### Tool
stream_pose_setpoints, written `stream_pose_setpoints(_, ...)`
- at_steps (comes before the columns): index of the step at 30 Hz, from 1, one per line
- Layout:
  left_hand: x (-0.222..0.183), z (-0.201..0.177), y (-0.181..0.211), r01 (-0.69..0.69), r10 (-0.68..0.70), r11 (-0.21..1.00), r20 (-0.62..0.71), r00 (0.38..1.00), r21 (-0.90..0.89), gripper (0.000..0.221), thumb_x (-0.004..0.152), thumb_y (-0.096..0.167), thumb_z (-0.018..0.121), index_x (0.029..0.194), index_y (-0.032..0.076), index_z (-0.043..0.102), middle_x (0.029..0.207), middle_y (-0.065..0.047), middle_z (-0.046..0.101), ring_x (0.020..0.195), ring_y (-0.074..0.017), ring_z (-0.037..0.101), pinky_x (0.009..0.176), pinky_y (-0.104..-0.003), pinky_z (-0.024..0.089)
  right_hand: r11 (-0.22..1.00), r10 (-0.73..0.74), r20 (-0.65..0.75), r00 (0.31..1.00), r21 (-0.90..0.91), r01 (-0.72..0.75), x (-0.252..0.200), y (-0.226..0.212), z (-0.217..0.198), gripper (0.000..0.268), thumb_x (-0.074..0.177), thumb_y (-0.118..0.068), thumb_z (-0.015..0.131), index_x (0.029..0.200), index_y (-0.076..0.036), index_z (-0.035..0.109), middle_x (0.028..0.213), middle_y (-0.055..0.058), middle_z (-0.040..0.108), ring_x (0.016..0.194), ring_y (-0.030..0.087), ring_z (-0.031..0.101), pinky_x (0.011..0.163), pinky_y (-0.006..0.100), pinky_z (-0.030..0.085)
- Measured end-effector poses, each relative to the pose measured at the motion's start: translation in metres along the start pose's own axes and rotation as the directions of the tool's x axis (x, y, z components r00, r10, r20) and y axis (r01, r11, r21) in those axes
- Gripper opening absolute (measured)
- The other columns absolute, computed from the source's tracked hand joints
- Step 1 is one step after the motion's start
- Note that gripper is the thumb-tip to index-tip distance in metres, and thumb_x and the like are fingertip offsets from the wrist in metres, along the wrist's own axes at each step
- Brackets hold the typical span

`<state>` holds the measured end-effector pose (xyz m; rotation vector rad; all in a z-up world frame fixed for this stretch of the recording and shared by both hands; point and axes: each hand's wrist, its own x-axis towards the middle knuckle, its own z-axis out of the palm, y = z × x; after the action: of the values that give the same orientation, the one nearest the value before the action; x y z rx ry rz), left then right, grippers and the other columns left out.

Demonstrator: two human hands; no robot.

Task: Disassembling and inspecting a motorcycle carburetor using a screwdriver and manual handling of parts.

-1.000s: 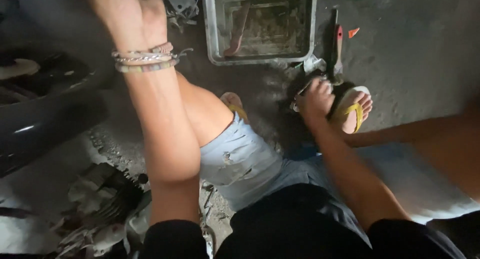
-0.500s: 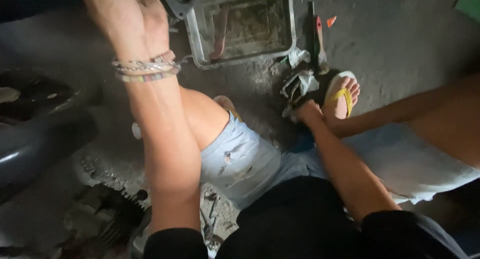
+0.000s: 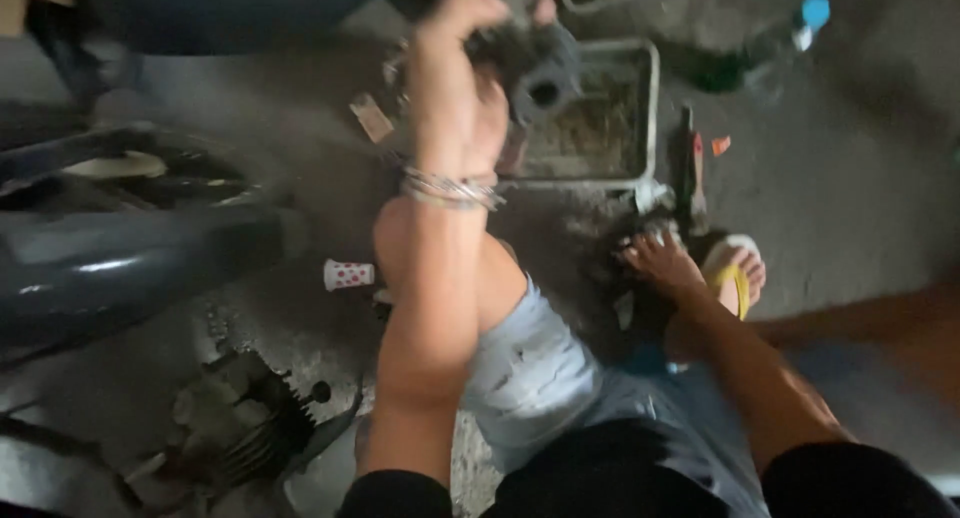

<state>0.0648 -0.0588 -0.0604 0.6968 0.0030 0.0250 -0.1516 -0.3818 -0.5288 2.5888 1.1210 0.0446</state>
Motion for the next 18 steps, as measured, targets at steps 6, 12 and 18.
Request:
stream_pose_setpoints(6, -0.006, 0.009, -0.003, 0.035, -0.039, 0.994, -0.039, 0.998, -0.101, 0.004, 0.082, -0.004, 0.061, 0.082, -0.001, 0.059, 0.084, -0.01, 0.057, 0.077, -0.0311, 0.067, 0.091, -0.052, 0.055, 0.944, -0.262, 0.154, 0.953, 0.244, 0.22, 0.027, 0.013, -0.013, 0.018, 0.094, -0.027, 0.052, 0.103, -0.016, 0.062, 0.106, 0.012, 0.067, 0.096, 0.03, 0.067, 0.087, 0.046, 0.052)
stream_pose_setpoints(12, 0.01, 0.006, -0.028, 0.058, -0.079, 0.991, -0.178, 0.981, -0.122, 0.007, 0.078, -0.004, 0.065, 0.073, -0.003, 0.061, 0.081, -0.011, 0.059, 0.075, -0.0226, 0.058, 0.087, -0.048, 0.06, 0.899, -0.109, 0.548, 0.829, 0.41, -0.153, 0.016, 0.034, -0.02, 0.02, 0.081, -0.029, 0.065, 0.088, -0.013, 0.073, 0.085, 0.013, 0.072, 0.066, 0.033, 0.069, 0.052, 0.045, 0.052)
stream_pose_setpoints(18, 0.009, 0.029, -0.027, 0.153, -0.114, 0.986, -0.385, 0.916, 0.07, 0.051, 0.072, -0.003, 0.072, 0.115, -0.021, 0.052, 0.151, -0.036, 0.026, 0.147, -0.0411, 0.023, 0.109, -0.058, 0.036, 0.764, -0.488, 0.169, 0.856, 0.557, 0.326, 0.009, 0.098, -0.019, 0.036, 0.09, -0.047, 0.056, 0.075, -0.016, 0.068, 0.074, 0.006, 0.069, 0.061, 0.028, 0.066, 0.058, 0.05, 0.05)
